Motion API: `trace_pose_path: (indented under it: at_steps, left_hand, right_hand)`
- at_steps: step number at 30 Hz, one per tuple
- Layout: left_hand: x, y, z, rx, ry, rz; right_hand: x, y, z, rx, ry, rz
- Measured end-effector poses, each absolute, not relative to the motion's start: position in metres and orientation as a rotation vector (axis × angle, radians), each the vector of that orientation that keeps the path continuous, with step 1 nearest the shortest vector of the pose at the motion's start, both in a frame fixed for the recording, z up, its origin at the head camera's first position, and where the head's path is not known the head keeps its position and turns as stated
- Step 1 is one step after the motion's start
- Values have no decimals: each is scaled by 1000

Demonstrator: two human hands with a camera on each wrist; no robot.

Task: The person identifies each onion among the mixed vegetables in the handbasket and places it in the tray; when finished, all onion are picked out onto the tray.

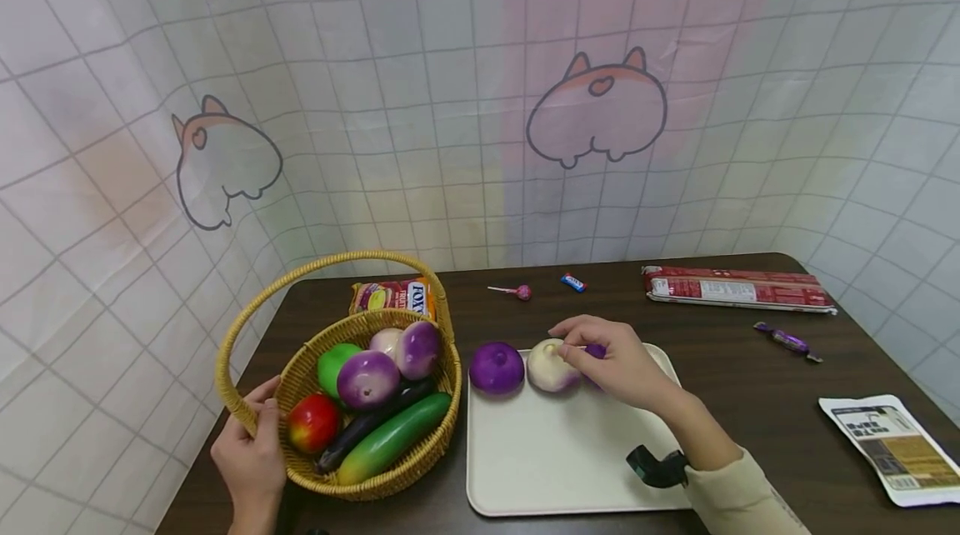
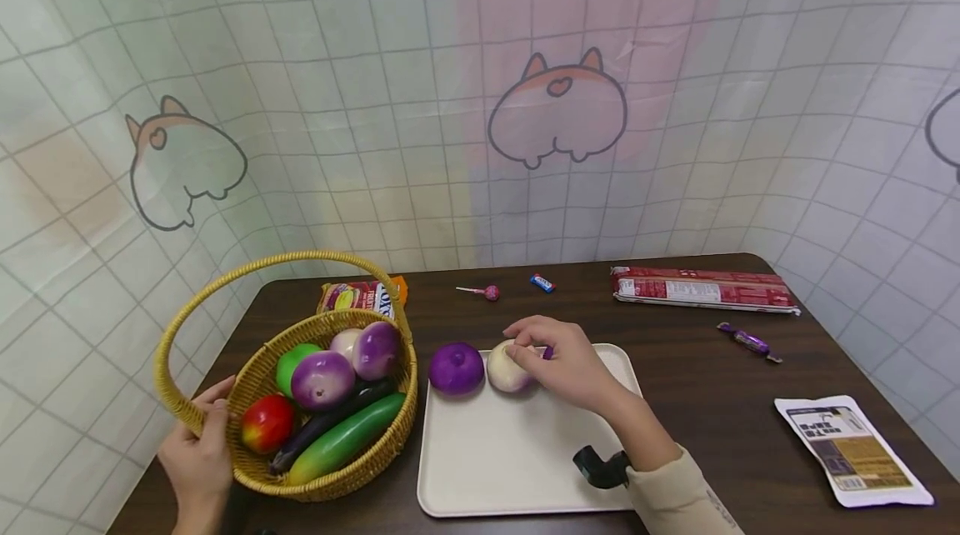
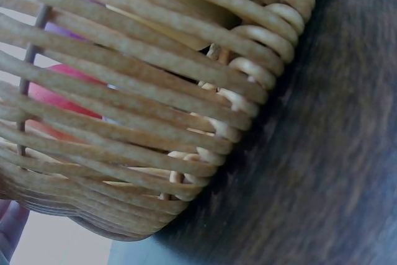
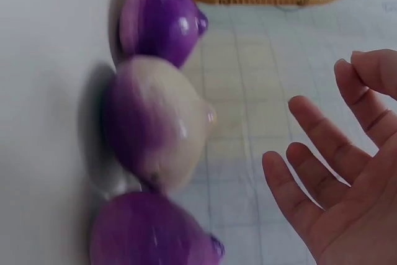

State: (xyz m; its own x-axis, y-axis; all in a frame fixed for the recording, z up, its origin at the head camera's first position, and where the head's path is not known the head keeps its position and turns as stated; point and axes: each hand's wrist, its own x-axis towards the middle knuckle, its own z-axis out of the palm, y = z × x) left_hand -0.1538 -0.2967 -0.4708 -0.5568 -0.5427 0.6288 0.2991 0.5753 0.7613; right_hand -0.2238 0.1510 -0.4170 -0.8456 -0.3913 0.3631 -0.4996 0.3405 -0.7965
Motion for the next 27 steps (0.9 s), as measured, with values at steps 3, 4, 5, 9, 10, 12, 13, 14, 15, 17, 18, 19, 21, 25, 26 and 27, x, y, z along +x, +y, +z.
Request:
trace_pose_path:
  at_steps: [3, 4, 5, 9, 10, 12, 13, 14, 15, 17, 18, 19, 21, 25, 26, 27]
  left_hand:
    - [-154, -297, -473, 215, -1860, -1118]
    - [-153, -297, -474, 219, -1862, -1117]
    - [-153, -297, -475, 224, -1863, -1114]
    - [-152, -296, -477, 240, -1864, -1110]
    - [-153, -296, -478, 242, -1866, -1110]
    - [-154, -296, -478, 240, -1863, -1117]
    - [-155, -296, -478, 234, -1860, -1122]
    - [-156, -295, -478, 227, -1861, -1124]
    - [-156, -295, -477, 221, -1864, -1125]
    - [-156, -296, -475, 219, -1866, -1124]
    - [-156, -296, -475, 220, -1868, -1120]
    - [-155, -296, -474, 219, -1867, -1118]
    - [-154, -297, -472, 220, -1867, -1114]
    - [-153, -297, -471, 214, -1862, -1119]
    - [-153, -296, -471, 215, -1865, -1119]
    - [-154, -296, -470, 212, -1863, -1121]
  right_hand:
    - [-219, 140, -418, 856, -2503, 1528]
    - [-217, 136, -419, 872, -2506, 1530]
    - [-216, 132, -419, 893, -2506, 1536]
    - [-212, 115, -421, 979, -2499, 1598]
    - [-211, 111, -421, 997, -2505, 1590]
    - [-211, 103, -421, 1026, -2517, 1578]
    - [-211, 99, -421, 1041, -2521, 1573]
    - [-211, 94, -421, 1052, -2524, 1563]
    - [-212, 89, -421, 1061, -2525, 1556]
    - [-212, 79, -422, 1090, -2506, 1567]
    - [-212, 73, -422, 1102, -2493, 1570]
    - [-211, 67, -422, 1113, -2480, 1573]
    - [-209, 56, -422, 1123, -2448, 1579]
    - [-206, 37, -421, 1103, -2399, 1572]
    - [-205, 33, -421, 1096, -2390, 1574]
    - [-205, 29, -421, 1094, -2386, 1574]
